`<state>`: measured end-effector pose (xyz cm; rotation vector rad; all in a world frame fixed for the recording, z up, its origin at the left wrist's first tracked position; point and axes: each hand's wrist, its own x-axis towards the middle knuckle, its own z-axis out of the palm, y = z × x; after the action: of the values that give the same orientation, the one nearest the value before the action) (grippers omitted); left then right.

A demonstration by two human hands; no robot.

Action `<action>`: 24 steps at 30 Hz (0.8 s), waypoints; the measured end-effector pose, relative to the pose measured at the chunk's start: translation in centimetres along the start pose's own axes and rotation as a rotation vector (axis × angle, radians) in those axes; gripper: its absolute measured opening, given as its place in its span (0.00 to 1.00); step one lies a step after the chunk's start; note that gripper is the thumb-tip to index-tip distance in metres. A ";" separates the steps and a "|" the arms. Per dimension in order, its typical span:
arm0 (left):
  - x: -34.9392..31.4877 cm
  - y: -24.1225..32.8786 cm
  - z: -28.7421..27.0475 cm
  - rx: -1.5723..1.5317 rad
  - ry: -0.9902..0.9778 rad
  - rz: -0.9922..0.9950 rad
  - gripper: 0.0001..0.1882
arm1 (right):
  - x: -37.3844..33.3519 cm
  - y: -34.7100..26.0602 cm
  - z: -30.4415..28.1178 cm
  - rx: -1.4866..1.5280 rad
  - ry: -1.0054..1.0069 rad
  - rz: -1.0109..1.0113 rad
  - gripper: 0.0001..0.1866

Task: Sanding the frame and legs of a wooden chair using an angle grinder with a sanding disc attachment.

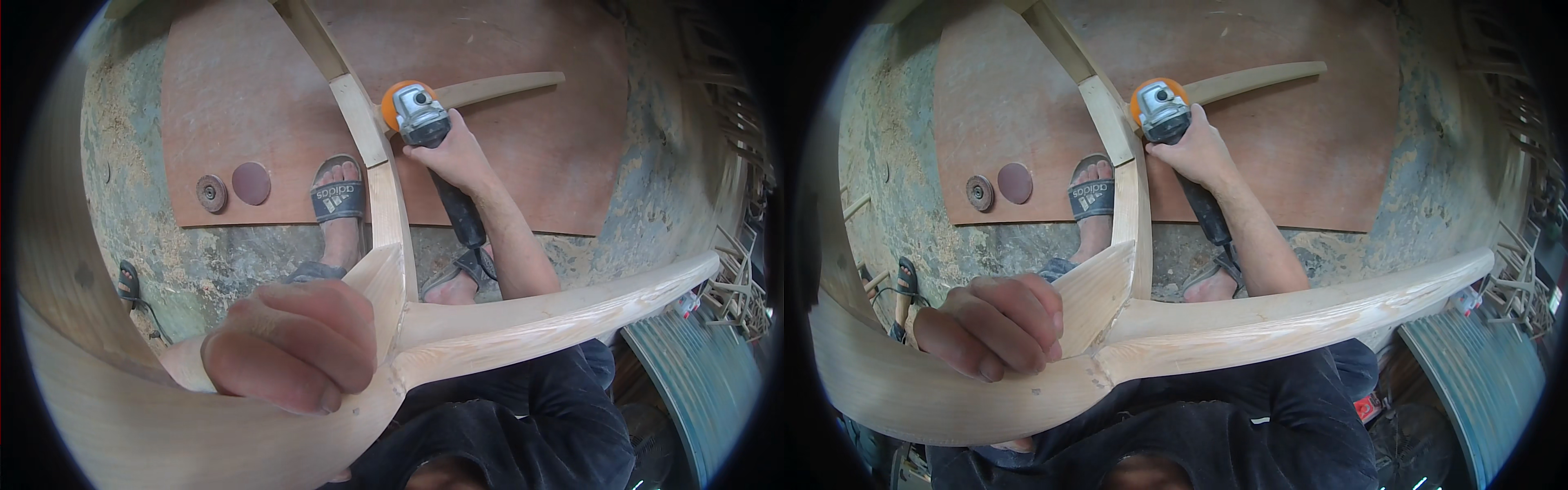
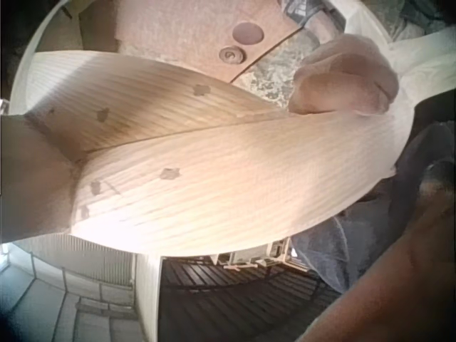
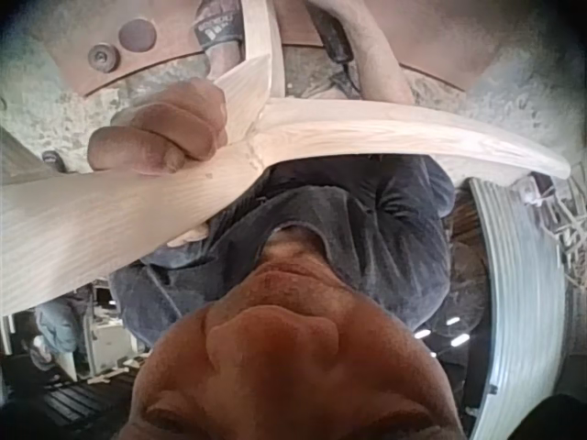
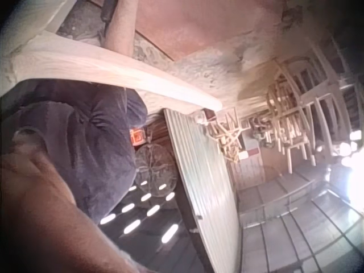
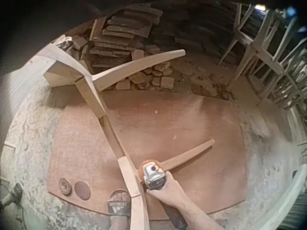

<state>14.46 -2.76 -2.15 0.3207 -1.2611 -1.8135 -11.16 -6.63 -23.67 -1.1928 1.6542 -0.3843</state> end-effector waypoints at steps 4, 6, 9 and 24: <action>0.1 -0.2 0.2 0.006 0.024 0.017 0.09 | 0.7 -0.5 0.4 0.022 -0.028 -0.006 0.39; 0.1 -0.3 -0.2 0.021 -0.025 0.024 0.09 | 0.9 -0.7 0.5 -0.016 -0.043 -0.008 0.41; -0.1 -0.2 -0.2 0.008 -0.009 0.021 0.09 | 1.3 -0.5 0.5 -0.043 -0.051 -0.008 0.42; 0.2 0.2 0.3 0.012 0.036 -0.015 0.09 | 0.6 0.6 -0.9 0.076 0.034 -0.008 0.43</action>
<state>14.21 -2.76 -1.80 0.3691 -1.2482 -1.8060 -12.21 -7.14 -24.04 -1.1427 1.6500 -0.4704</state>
